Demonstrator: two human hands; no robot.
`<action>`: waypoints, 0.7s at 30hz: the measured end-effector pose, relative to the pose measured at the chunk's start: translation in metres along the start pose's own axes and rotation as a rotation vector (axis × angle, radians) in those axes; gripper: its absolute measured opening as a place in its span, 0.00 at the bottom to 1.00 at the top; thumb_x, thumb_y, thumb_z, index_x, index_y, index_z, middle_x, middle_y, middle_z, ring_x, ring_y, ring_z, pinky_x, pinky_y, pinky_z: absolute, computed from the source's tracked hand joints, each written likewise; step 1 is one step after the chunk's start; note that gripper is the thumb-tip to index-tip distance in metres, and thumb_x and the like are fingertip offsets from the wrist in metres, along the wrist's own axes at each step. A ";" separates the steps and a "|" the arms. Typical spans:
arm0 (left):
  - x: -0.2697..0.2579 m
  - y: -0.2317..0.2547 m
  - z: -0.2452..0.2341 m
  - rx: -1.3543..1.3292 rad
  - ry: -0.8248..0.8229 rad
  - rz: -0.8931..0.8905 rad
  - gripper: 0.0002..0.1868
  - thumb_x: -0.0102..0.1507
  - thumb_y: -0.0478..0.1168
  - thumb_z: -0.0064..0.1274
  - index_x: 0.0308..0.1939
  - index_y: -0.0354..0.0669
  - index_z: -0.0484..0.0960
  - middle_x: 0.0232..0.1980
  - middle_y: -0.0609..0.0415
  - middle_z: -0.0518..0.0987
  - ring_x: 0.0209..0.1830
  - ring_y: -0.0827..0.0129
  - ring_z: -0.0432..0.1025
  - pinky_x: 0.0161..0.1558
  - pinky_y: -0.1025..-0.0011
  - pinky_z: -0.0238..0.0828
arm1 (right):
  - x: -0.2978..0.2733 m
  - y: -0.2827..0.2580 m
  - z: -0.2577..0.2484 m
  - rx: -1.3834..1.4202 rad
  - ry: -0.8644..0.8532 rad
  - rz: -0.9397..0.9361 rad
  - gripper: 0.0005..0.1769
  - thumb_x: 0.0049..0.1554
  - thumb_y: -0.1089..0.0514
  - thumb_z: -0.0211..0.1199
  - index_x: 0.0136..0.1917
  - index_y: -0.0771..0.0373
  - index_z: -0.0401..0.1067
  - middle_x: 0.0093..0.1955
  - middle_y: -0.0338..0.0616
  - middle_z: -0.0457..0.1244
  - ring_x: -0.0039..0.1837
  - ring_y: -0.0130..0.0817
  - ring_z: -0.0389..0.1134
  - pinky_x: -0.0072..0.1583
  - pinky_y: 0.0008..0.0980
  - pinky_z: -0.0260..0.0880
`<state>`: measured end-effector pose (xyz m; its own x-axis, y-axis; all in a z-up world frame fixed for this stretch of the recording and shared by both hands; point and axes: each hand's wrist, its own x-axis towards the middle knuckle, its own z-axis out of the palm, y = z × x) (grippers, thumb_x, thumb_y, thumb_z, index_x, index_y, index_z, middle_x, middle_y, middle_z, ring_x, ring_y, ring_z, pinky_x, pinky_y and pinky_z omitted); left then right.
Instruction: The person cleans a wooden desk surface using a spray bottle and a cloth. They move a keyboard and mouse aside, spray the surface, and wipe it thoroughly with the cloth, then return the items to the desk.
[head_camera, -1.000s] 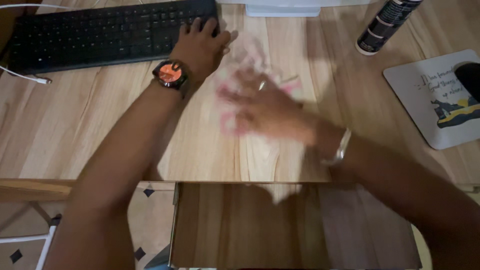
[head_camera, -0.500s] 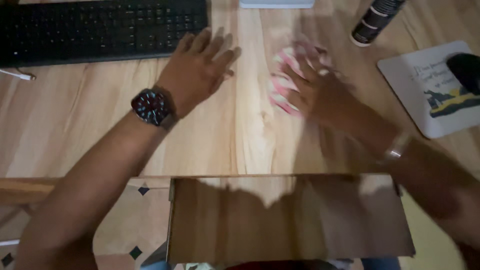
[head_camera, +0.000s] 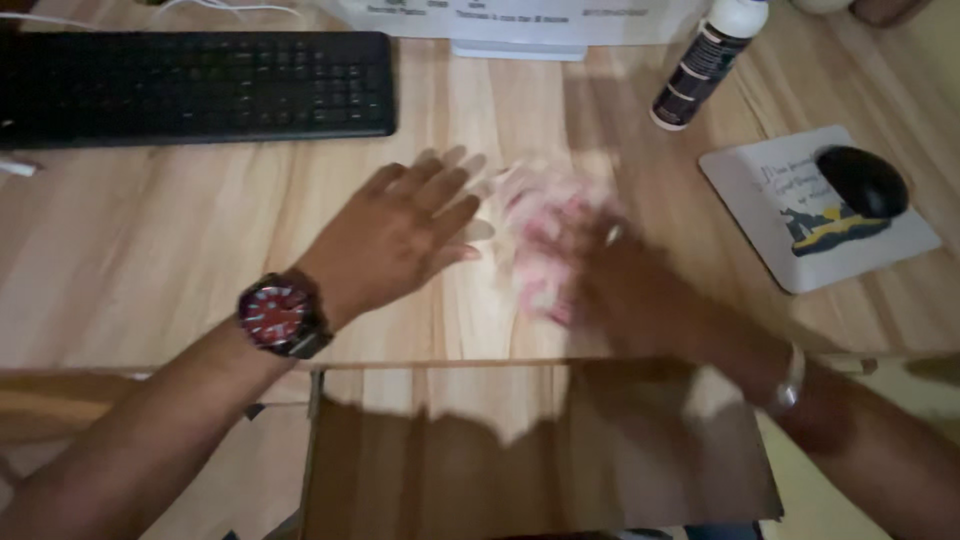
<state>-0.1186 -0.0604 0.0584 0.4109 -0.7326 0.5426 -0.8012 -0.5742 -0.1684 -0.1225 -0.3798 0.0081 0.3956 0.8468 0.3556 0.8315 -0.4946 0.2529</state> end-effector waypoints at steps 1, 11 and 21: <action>0.000 0.005 0.000 -0.020 0.001 -0.008 0.30 0.66 0.55 0.53 0.64 0.38 0.75 0.70 0.40 0.72 0.68 0.47 0.67 0.60 0.53 0.68 | 0.006 0.018 0.008 -0.072 0.045 -0.024 0.26 0.60 0.46 0.65 0.68 0.56 0.71 0.79 0.59 0.51 0.82 0.62 0.46 0.78 0.65 0.49; -0.035 0.012 -0.003 -0.195 0.058 -0.291 0.30 0.73 0.53 0.46 0.76 0.43 0.66 0.73 0.42 0.71 0.73 0.47 0.65 0.70 0.49 0.61 | 0.156 -0.048 0.038 0.467 -0.278 0.384 0.34 0.52 0.44 0.64 0.68 0.62 0.70 0.73 0.65 0.53 0.68 0.72 0.61 0.62 0.62 0.64; -0.115 0.048 0.006 -0.149 -0.141 -0.632 0.38 0.70 0.62 0.39 0.78 0.47 0.59 0.79 0.38 0.59 0.79 0.40 0.54 0.77 0.48 0.48 | 0.152 -0.046 -0.012 0.627 -0.067 -0.040 0.15 0.58 0.62 0.62 0.58 0.63 0.79 0.64 0.53 0.69 0.66 0.46 0.70 0.65 0.39 0.70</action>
<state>-0.2013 -0.0063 -0.0170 0.8663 -0.3186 0.3848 -0.4350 -0.8598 0.2675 -0.1049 -0.2308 0.0613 0.3664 0.8825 0.2948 0.9086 -0.2712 -0.3176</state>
